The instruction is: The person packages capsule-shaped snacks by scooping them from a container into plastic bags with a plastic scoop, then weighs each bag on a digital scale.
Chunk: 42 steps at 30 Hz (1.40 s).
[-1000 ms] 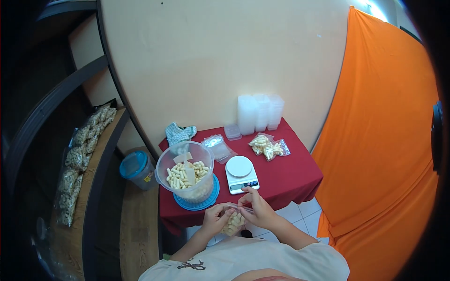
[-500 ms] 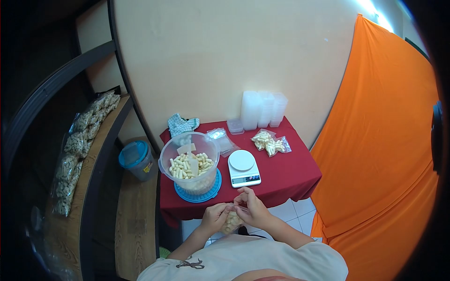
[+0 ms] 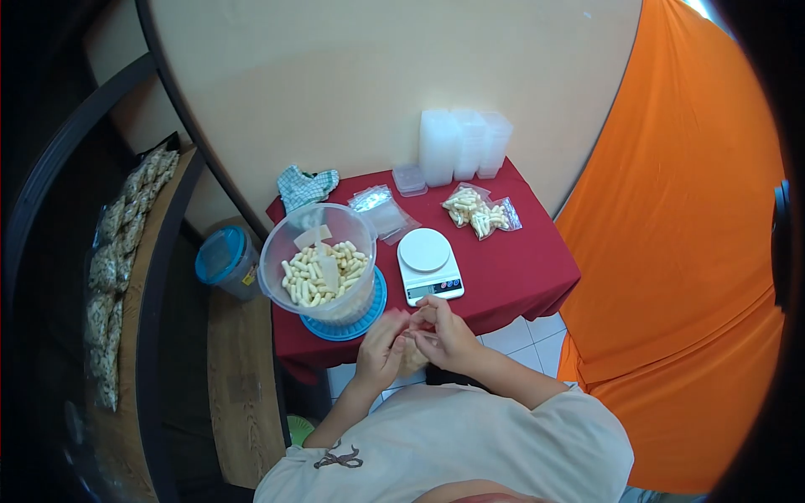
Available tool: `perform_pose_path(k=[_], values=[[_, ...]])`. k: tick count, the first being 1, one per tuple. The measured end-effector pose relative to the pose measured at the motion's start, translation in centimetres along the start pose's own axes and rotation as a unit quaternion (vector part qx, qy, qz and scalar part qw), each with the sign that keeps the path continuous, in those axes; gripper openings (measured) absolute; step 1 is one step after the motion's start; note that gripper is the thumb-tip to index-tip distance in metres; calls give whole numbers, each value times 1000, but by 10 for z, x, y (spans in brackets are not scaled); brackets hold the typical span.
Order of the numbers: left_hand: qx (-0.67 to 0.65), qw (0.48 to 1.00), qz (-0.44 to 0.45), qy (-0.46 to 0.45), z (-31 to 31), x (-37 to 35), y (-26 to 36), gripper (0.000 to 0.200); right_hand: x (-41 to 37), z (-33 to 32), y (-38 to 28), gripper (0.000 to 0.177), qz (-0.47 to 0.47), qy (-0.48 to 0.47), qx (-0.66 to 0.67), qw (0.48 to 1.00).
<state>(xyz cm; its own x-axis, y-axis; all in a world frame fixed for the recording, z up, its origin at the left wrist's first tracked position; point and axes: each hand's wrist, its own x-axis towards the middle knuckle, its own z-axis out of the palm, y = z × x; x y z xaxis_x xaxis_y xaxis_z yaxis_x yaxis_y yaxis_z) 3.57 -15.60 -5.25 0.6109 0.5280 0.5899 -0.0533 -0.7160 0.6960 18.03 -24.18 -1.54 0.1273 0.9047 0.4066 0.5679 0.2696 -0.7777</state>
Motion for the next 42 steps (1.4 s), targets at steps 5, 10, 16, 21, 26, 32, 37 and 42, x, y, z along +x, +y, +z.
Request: perform_pose_path(k=[5, 10, 16, 21, 26, 32, 37, 42], values=[[27, 999, -37, 19, 14, 38, -11, 49, 36, -64, 53, 50, 33, 147, 51, 987], [47, 996, -19, -73, 37, 85, -18, 45, 98, -135, 125, 45, 61, 294, 201, 933], [60, 992, -45, -101, 68, 129, -25, 35, 157, -178, 247, 45, 142, 388, -58, 909], [75, 988, -89, -102, 82, 137, -40, 34, 182, -125, 244, 38, -4, 279, -249, 927], [70, 983, -138, -100, 88, 142, -47, 32, 199, -37, 242, 26, -94, -17, -157, 983], [-7, 975, -214, -57, 92, 139, -57, 32, 213, -12, 274, 9, 48, -164, -174, 970], [-302, 875, -369, 84, 104, 133, -73, 47, 205, -58, 227, 8, -25, -30, -42, 998], [-716, 586, -365, 108, 92, 160, -77, 54, 147, -111, 167, 13, -186, -174, 50, 966]])
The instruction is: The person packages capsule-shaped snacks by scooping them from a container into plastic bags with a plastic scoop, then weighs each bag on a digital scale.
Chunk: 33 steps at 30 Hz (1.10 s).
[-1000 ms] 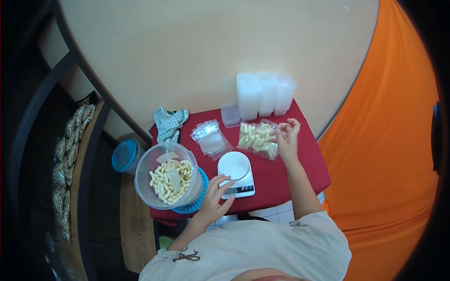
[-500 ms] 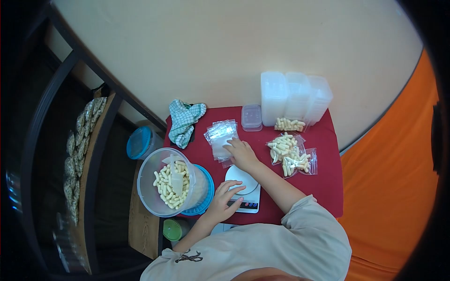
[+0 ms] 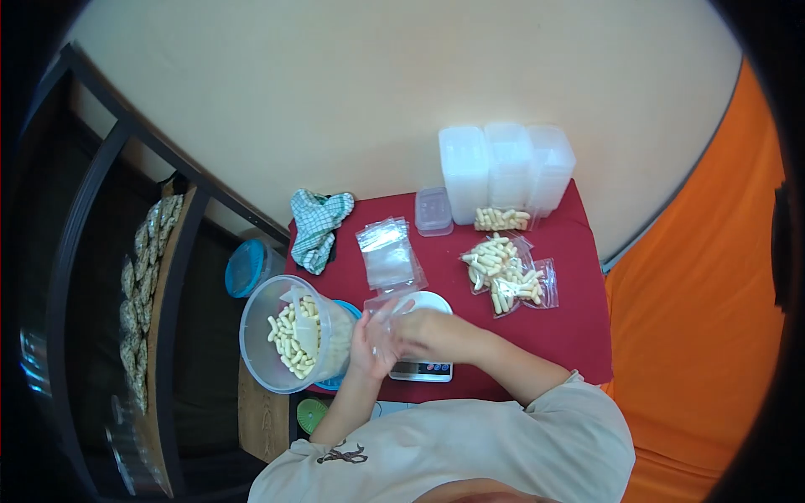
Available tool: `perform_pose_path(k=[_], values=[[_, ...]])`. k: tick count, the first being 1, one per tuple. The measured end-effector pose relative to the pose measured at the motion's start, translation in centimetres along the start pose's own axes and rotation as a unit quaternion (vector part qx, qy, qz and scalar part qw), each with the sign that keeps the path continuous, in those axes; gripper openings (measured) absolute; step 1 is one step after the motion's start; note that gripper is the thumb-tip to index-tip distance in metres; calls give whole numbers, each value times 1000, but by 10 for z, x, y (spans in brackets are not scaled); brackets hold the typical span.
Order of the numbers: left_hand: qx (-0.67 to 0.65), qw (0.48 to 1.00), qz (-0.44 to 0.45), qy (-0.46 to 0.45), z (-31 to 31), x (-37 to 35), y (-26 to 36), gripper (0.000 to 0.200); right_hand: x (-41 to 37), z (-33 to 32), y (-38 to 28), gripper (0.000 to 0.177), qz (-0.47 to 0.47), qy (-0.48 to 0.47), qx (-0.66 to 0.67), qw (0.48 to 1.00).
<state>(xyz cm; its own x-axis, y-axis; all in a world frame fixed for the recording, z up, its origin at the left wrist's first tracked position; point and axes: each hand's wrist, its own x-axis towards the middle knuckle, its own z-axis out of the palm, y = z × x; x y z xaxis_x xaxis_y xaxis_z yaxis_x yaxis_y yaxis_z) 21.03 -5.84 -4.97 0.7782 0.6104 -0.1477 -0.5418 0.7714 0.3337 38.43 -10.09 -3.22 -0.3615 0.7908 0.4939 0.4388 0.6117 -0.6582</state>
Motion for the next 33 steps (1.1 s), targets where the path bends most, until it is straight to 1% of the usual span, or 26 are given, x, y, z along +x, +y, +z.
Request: perform_pose_path(k=[1, 2, 4, 5, 6, 8, 9, 10, 11, 12, 13, 15, 16, 18, 19, 20, 22, 24, 25, 26, 27, 28, 30, 31, 32, 33], values=[[-3, 1000, -8, -1, 0, 3, -3, 54, -9, -3, -8, 15, -17, -101, 49, 994], [97, 995, 8, 32, -2, 6, -7, 47, -17, -9, -11, 15, -10, -98, 47, 994], [294, 950, 41, 94, 1, 11, -13, 35, -33, -20, -17, 24, 58, 66, 104, 991], [299, 953, 18, 39, 4, 16, -15, 29, -36, -31, -17, 30, 43, 177, 30, 983], [297, 954, 12, 38, 9, 19, -17, 29, -35, -51, -26, 34, 79, 235, -33, 968], [511, 854, -95, 29, 18, 22, -22, 27, -40, -63, -29, 38, 158, 347, -108, 918], [523, 846, -108, -7, 21, 23, -25, 25, -49, -67, -25, 37, 193, 295, -47, 934], [521, 846, -113, -10, 23, 24, -28, 25, -61, -73, -21, 36, 226, 243, 15, 943], [537, 833, -131, -19, 24, 26, -30, 24, -70, -78, -21, 32, 273, 197, 88, 938], [552, 820, -147, -28, 26, 28, -32, 22, -79, -80, -20, 32, 275, 201, 85, 936], [503, 852, -134, -61, 23, 30, -35, 20, -86, -79, -19, 30, 302, 200, 99, 927], [520, 844, -127, -44, 33, 31, -39, 20, -91, -83, -29, 24, 358, 224, 125, 898], [536, 836, -117, -21, 38, 31, -40, 20, -92, -83, -34, 24, 360, 224, 124, 897], [547, 831, -95, -17, 39, 34, -43, 21, -94, -77, -42, 17, 307, 323, 259, 857], [565, 817, -112, -20, 45, 34, -43, 21, -93, -72, -44, 12, 307, 319, 183, 878], [583, 802, -128, -23, 49, 33, -43, 21, -95, -72, -45, 12, 308, 317, 183, 878], [567, 813, -128, -39, 50, 30, -44, 20, -99, -74, -48, 13, 318, 210, 119, 917], [581, 800, -139, -50, 57, 26, -45, 37, -104, -68, -44, 13, 327, 220, 156, 906], [581, 801, -134, -51, 57, 24, -48, 37, -105, -66, -43, 13, 337, 232, 194, 891], [684, 726, 42, -68, 55, 23, -52, 60, -104, -65, -45, 13, 335, 230, 192, 894], [754, 615, 216, -80, 60, 20, -54, 83, -102, -64, -48, 12, 337, 272, 164, 886], [752, 615, 222, -79, 66, 15, -53, 83, -100, -63, -50, 12, 338, 313, 135, 877], [860, 412, 297, -45, 82, 5, -49, 117, -93, -58, -62, 11, 331, 317, 155, 875], [863, 395, 310, -57, 85, 4, -52, 118, -89, -54, -68, 10, 327, 325, 178, 869], [861, 396, 316, -50, 87, 2, -54, 118, -86, -49, -72, 10, 324, 317, 175, 874], [868, 373, 323, -58, 89, 1, -56, 118, -83, -45, -77, 9, 308, 302, 195, 881]])
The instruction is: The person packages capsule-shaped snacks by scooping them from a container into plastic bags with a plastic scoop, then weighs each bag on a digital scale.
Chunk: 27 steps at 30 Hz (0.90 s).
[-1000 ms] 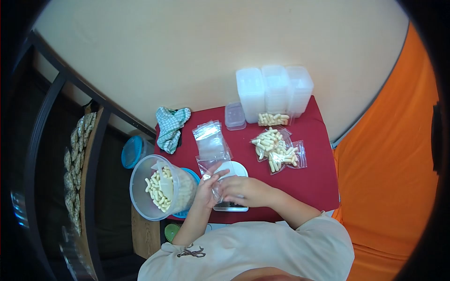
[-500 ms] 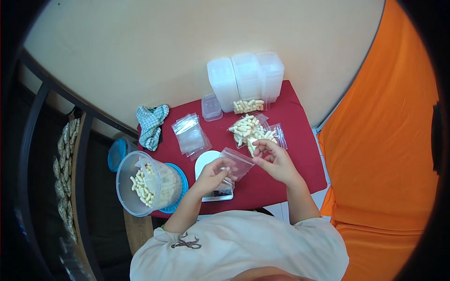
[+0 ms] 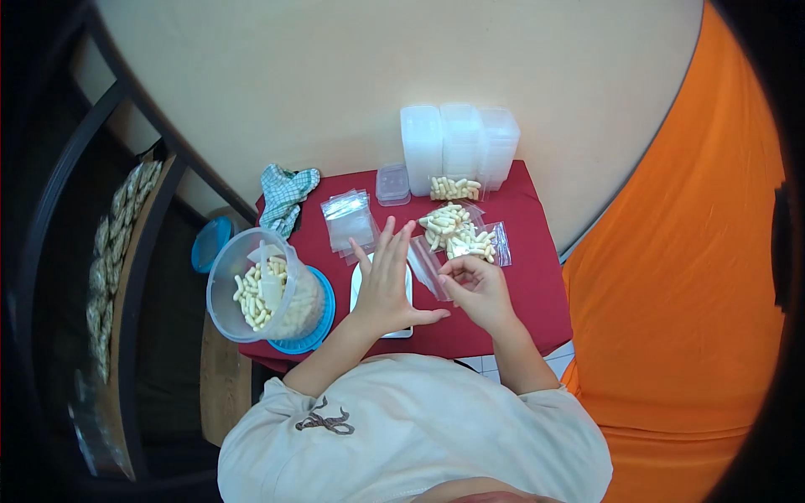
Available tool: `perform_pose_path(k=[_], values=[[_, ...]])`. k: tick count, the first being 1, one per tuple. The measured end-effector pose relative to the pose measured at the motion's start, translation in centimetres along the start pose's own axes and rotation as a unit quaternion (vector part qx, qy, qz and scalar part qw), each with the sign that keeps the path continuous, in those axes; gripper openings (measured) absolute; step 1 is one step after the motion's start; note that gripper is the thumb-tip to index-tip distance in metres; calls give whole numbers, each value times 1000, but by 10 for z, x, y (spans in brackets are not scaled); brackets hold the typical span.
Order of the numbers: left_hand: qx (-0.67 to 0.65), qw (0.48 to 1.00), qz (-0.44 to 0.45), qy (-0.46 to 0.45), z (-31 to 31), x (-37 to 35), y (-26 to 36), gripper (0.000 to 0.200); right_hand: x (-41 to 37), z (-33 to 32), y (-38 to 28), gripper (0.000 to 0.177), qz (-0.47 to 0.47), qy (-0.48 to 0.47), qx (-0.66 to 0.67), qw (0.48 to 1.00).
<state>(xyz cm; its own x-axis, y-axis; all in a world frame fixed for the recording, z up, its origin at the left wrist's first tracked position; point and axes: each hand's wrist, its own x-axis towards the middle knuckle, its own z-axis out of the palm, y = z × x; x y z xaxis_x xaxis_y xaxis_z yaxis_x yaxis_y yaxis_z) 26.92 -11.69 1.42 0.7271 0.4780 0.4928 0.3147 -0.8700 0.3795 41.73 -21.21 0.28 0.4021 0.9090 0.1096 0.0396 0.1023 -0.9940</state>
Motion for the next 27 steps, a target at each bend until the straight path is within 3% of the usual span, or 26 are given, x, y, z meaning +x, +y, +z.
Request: perform_pose_path(k=[7, 9, 16, 18, 19, 21, 23, 27], values=[[-5, 997, 50, 55, -5, -6, -2, 108, -8, 12, -14, 10, -8, -79, 106, 991], [-21, 996, 57, 61, -8, -6, 1, 106, -8, 10, -16, 11, 28, -102, 163, 981], [-7, 995, 77, 70, -18, -8, 2, 103, -10, 14, -14, 10, 13, -73, 154, 985], [3, 994, 82, 72, -20, -9, 0, 100, -9, 17, -7, 13, -138, -1, 10, 990], [-1, 994, 86, 74, -20, -9, -1, 96, -9, 17, -11, 13, -137, -4, 6, 990], [-8, 993, 85, 79, -20, -8, -2, 91, -12, 16, -28, 24, -192, -47, -188, 962], [-8, 988, 132, 79, -22, -5, -1, 83, -13, 17, -36, 30, -178, -58, -221, 957], [-76, 985, 138, 72, -24, -4, -4, 75, -12, 19, -46, 44, -161, -80, -251, 951]])
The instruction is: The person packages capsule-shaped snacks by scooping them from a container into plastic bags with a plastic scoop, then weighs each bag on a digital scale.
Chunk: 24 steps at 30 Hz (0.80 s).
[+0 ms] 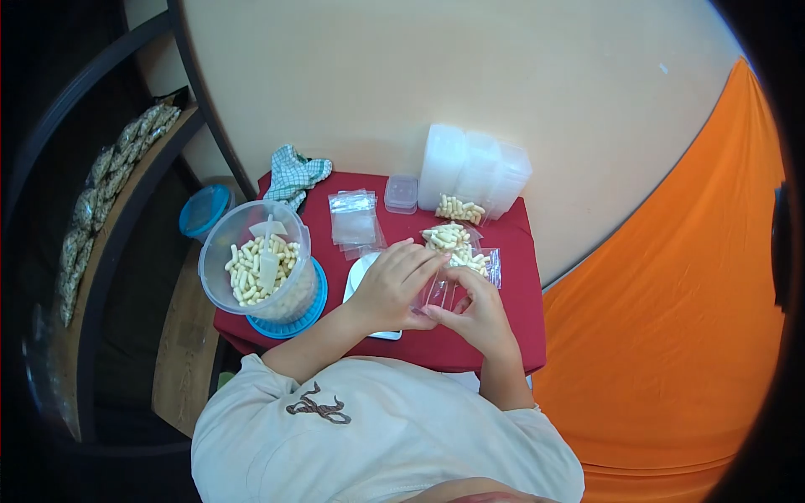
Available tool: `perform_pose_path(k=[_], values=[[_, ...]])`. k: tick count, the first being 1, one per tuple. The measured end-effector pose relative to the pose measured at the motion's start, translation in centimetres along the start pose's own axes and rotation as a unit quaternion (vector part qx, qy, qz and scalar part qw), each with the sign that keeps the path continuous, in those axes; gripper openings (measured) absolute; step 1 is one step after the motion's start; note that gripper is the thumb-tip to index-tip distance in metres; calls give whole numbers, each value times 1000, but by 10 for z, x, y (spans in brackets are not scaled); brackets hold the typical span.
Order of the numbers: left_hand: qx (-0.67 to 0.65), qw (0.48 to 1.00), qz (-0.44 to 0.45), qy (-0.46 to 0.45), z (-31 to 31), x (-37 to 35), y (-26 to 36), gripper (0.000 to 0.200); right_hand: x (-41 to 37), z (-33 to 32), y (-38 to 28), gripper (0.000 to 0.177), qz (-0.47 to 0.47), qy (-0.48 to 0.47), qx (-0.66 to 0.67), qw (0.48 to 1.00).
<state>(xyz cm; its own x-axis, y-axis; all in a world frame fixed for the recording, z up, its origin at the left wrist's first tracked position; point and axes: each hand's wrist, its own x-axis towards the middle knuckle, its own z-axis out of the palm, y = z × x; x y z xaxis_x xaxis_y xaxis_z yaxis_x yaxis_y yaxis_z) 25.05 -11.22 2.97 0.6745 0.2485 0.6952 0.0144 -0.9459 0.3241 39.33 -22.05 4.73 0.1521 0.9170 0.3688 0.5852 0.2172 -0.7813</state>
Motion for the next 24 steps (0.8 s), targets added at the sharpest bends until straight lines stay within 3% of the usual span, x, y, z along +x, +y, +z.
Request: perform_pose_path(k=[6, 8, 10, 12, 15, 17, 18, 19, 21, 22, 24], values=[[85, 993, 53, 60, -31, -8, 0, 66, 16, 12, -39, 52, 22, -31, 10, 999], [84, 992, 51, 75, -57, -15, -2, 60, 28, 23, -54, 47, 10, -49, 5, 999], [75, 993, 32, 91, -89, -24, -6, 59, 43, 36, -62, 40, -118, -55, 85, 988], [86, 990, 25, 105, -130, -35, -12, 63, 62, 61, -67, 25, -115, -27, 252, 961], [201, 960, -25, 193, -193, -70, -25, 74, 107, 102, -99, 17, -196, -78, 42, 977], [208, 952, -37, 223, -227, -96, -48, 78, 140, 149, -100, 19, -291, -186, -84, 935], [258, 931, -91, 240, -239, -109, -60, 80, 156, 174, -96, 18, -351, -240, -133, 896], [306, 906, -144, 256, -249, -121, -71, 82, 168, 199, -84, 18, -348, -242, -132, 896], [311, 901, -177, 246, -264, -147, -91, 82, 188, 246, -59, 20, -461, -229, -400, 759], [317, 894, -207, 238, -269, -159, -101, 82, 194, 259, -54, 20, -461, -230, -400, 758], [301, 897, -225, 235, -273, -182, -118, 84, 204, 272, -49, 27, -426, -344, -492, 677]])
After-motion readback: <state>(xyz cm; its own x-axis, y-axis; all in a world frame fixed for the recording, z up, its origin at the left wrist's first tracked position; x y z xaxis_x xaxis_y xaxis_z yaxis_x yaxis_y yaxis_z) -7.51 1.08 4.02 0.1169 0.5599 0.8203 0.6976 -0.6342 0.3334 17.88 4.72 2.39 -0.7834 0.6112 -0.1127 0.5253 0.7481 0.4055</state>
